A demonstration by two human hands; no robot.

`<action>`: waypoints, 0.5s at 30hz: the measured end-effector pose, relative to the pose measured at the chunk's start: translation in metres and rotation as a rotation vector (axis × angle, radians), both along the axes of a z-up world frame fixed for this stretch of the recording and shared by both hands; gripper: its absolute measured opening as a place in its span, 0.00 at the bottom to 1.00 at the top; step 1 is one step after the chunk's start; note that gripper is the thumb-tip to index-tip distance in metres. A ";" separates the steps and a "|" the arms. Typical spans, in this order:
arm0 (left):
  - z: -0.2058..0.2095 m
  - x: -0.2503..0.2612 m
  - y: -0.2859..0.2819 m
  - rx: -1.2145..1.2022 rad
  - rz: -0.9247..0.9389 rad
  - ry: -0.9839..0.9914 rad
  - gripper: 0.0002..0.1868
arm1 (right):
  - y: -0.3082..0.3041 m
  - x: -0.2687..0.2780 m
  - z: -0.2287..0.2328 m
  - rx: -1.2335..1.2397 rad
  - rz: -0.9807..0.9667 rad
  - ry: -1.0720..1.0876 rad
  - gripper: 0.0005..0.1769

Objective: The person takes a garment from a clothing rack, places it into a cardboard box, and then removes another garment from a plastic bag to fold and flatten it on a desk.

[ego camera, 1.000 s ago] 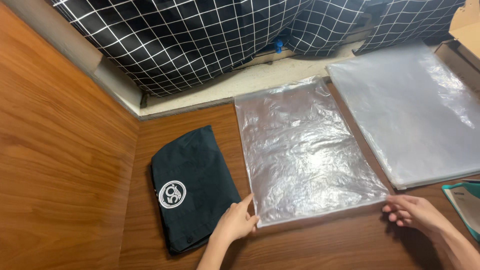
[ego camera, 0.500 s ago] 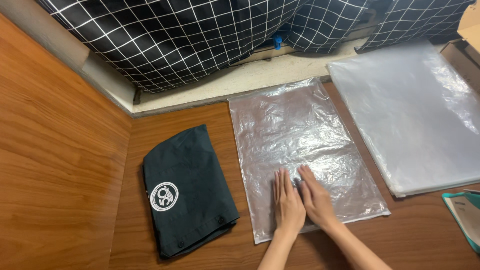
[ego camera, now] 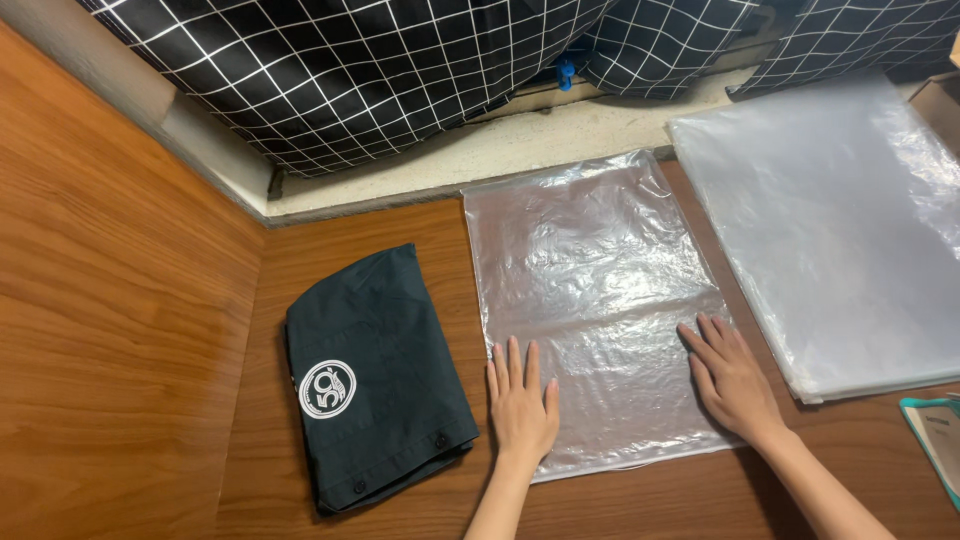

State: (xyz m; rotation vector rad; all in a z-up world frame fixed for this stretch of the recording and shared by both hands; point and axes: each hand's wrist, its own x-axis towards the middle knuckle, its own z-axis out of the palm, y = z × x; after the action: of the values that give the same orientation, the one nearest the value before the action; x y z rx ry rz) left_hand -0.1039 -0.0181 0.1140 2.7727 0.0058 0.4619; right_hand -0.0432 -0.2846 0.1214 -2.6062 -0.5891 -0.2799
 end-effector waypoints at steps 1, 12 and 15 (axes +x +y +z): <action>0.002 -0.001 0.000 -0.001 0.002 0.000 0.29 | -0.001 -0.003 0.000 -0.001 0.002 0.000 0.24; 0.037 0.018 -0.001 -0.162 -0.074 0.076 0.23 | 0.026 -0.009 0.022 0.176 -0.019 0.037 0.20; 0.051 0.047 -0.026 -0.319 -0.159 0.026 0.24 | 0.079 0.010 0.043 0.493 0.040 0.089 0.21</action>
State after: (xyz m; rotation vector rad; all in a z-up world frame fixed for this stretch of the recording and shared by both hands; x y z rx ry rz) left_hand -0.0572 -0.0440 0.1653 2.4427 -0.1226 0.3491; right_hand -0.0335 -0.2060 0.1646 -2.1180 -0.4706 -0.2572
